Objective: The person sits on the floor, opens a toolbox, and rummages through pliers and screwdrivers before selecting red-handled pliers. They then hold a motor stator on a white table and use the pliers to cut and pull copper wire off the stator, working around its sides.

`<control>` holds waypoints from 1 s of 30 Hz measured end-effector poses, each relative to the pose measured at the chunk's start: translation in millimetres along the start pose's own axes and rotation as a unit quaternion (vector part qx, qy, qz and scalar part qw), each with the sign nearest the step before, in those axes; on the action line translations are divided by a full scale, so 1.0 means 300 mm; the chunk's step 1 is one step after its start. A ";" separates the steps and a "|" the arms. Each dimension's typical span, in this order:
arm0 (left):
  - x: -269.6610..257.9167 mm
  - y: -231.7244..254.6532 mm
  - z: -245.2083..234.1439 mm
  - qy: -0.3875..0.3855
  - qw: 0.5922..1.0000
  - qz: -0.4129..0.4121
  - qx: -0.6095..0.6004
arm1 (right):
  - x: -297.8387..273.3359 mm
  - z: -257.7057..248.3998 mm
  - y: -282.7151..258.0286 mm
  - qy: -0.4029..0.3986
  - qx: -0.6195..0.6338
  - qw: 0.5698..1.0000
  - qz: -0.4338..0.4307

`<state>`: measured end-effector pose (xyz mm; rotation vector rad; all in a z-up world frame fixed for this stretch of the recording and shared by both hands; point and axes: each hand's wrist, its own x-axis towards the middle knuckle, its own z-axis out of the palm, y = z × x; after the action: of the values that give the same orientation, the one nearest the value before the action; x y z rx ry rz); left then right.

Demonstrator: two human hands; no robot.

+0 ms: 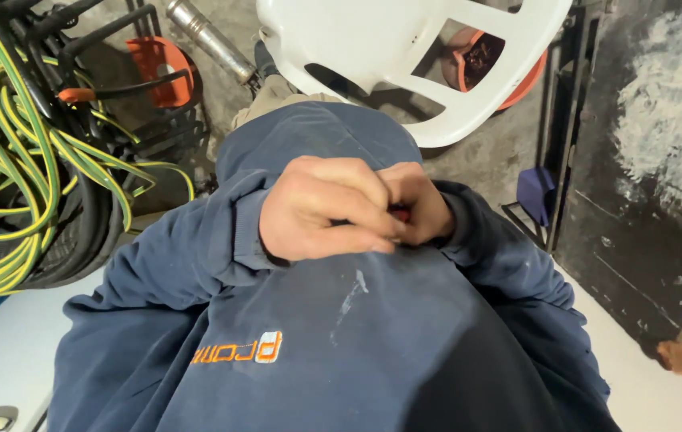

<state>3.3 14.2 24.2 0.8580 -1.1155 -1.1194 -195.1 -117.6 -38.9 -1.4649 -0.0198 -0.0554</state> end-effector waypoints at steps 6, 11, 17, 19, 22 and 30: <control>0.038 -0.019 0.020 0.092 0.990 -0.095 0.052 | -0.064 0.019 0.069 0.037 0.118 0.991 0.058; 0.065 -0.067 0.016 0.137 0.987 -0.066 0.051 | 0.009 0.034 -0.016 0.102 0.297 0.935 0.165; 0.100 -0.024 -0.008 0.150 0.981 -0.095 0.078 | 0.073 0.026 -0.073 0.075 0.328 0.932 0.136; 0.106 -0.018 -0.011 0.145 0.981 -0.094 0.091 | 0.083 0.026 -0.080 0.062 0.357 0.923 0.126; 0.105 -0.022 -0.010 0.145 0.980 -0.088 0.105 | 0.092 0.027 -0.086 0.068 0.363 0.920 0.130; 0.107 -0.036 0.014 0.162 0.976 -0.118 0.080 | 0.077 0.015 -0.084 0.064 0.384 0.911 0.135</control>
<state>-1.7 -19.6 22.9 1.2779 -0.8537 -1.0437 -173.1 -116.3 -12.4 -0.6595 0.2456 0.0781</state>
